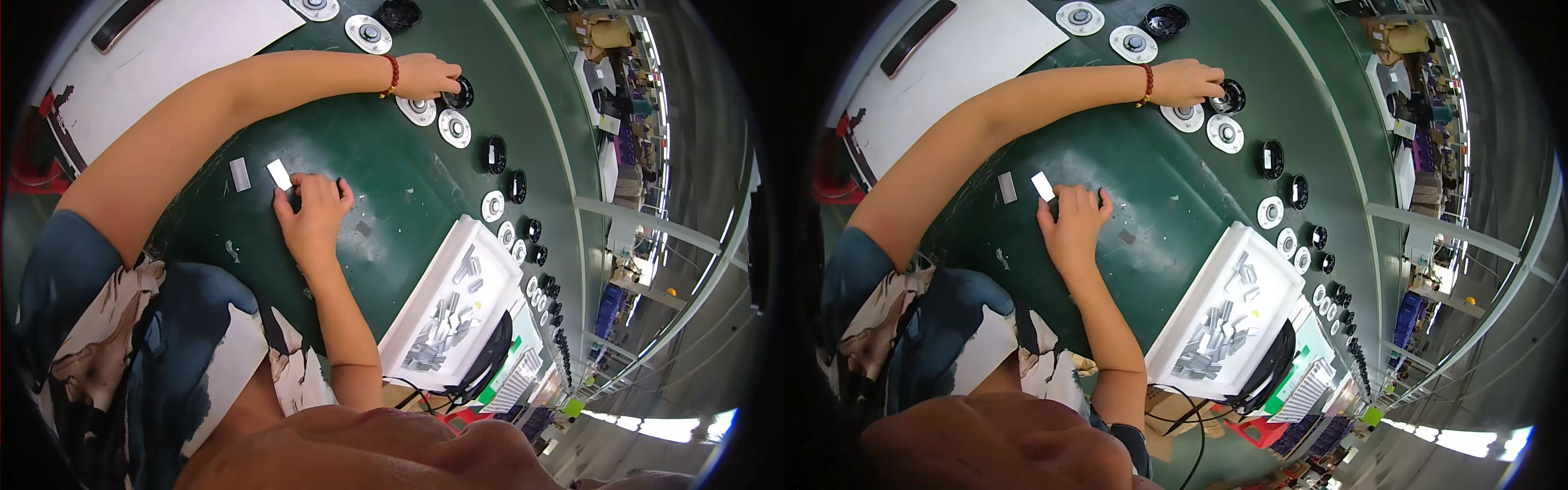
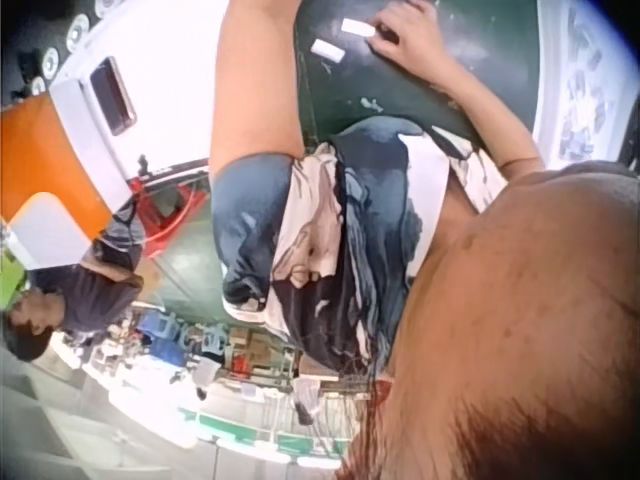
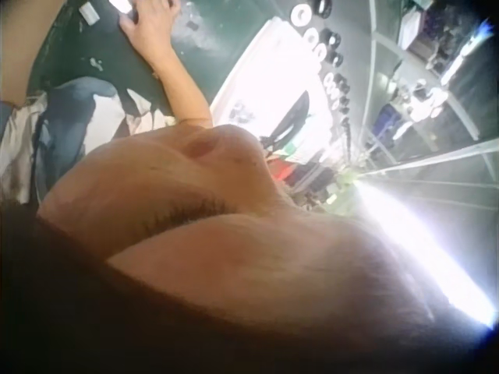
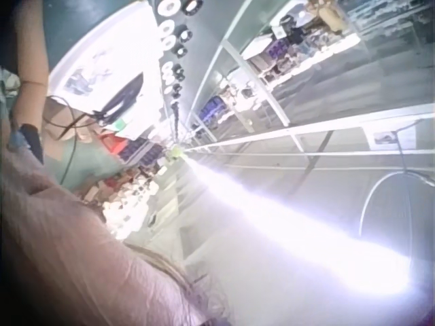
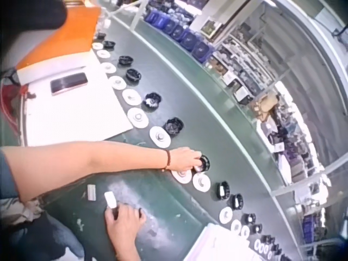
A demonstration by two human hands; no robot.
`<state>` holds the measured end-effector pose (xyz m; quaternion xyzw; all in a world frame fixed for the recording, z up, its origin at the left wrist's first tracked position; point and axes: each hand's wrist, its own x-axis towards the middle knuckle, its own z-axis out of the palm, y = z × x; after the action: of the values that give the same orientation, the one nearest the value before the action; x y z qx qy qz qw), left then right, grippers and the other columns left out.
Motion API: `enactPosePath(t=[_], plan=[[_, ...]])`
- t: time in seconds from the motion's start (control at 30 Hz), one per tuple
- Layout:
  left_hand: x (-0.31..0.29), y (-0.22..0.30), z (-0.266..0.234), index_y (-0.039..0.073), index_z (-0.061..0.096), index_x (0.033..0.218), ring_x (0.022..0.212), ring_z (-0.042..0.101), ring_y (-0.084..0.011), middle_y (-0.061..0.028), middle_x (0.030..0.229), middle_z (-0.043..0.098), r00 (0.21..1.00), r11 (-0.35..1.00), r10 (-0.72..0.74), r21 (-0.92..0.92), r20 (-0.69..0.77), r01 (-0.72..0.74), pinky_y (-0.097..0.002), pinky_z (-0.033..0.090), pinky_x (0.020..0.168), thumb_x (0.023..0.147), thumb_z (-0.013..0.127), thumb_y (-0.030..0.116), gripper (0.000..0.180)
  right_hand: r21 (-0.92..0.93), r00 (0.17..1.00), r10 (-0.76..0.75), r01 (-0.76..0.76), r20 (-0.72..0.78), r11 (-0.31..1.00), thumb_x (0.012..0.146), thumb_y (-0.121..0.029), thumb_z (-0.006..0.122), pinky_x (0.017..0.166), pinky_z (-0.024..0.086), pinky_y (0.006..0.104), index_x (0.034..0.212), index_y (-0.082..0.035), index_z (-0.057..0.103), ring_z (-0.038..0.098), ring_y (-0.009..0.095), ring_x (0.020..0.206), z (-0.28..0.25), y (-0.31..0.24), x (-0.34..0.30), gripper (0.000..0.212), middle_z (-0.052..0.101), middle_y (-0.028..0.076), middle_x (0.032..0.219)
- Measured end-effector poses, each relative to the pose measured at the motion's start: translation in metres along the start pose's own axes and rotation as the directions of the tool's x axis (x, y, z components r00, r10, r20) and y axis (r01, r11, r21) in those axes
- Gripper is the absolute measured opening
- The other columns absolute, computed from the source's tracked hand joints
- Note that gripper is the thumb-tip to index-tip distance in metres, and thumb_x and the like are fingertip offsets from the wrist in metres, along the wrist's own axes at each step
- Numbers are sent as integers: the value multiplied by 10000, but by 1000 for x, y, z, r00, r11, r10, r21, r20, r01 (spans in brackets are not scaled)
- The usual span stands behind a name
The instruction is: Manually assembling electronic components by placing small white plastic parts into black circular housings on a production line.
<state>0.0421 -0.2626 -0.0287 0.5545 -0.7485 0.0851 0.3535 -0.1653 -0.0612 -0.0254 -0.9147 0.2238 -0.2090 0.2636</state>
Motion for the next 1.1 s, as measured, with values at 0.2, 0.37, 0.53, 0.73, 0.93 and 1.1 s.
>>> enactPosePath(t=[0.2, 0.37, 0.53, 0.73, 0.93, 1.1], plan=[[8, 0, 25, 130, 653, 951, 879, 640, -312, -114, 1019, 579, 977, 982, -6, 187, 212, -34, -438, 526, 724, 808, 632, 145, 146, -18, 997, -67, 67, 39, 998, 792, -166, 745, 1050, 294, 509, 973, -71, 619, 562, 250, 901, 5, -6, -2, 240, 576, 56, 883], [-2, 8, 21, 72, 614, 897, 883, 615, -324, -121, 985, 564, 999, 999, 48, -19, 24, -47, -448, 509, 741, 801, 633, 121, 109, -21, 999, -30, 30, -29, 999, 779, -155, 759, 1051, 315, 459, 916, -96, 634, 575, 218, 798, 4, -7, -11, 194, 562, 35, 797], [-80, 43, -60, 23, 552, 870, 901, 598, -364, -177, 1064, 551, 942, 904, 322, -325, 93, -277, -454, 504, 765, 854, 599, 84, 78, 180, 1000, 2, -5, 13, 984, 765, -112, 756, 1044, 350, 429, 917, -83, 641, 571, 185, 769, -28, -13, -10, 193, 560, 25, 787], [-160, 64, -134, 31, 628, 963, 1116, 599, -371, -217, 1355, 515, 908, 906, 247, -412, 337, -94, -428, 516, 909, 847, 637, 66, 122, -1, 993, 60, -60, -97, 998, 765, -98, 740, 1078, 299, 456, 934, -78, 632, 533, 194, 758, -101, 13, 20, 201, 522, 21, 794], [-184, 84, -146, 22, 627, 902, 1181, 546, -397, -215, 1398, 471, 961, 918, 115, -397, 250, -7, -449, 489, 954, 771, 631, 22, 132, -46, 996, 84, -84, 5, 995, 763, -119, 761, 1098, 277, 451, 930, -77, 640, 534, 161, 751, -91, 34, 14, 210, 519, 5, 784], [-191, 97, -148, 25, 623, 909, 1174, 548, -398, -223, 1383, 477, 960, 862, 110, -505, 257, 36, -446, 484, 957, 748, 625, 14, 162, -54, 996, 86, -84, 38, 995, 757, -117, 767, 1097, 270, 459, 919, -82, 645, 539, 163, 757, -85, 20, 5, 206, 520, 10, 775]])
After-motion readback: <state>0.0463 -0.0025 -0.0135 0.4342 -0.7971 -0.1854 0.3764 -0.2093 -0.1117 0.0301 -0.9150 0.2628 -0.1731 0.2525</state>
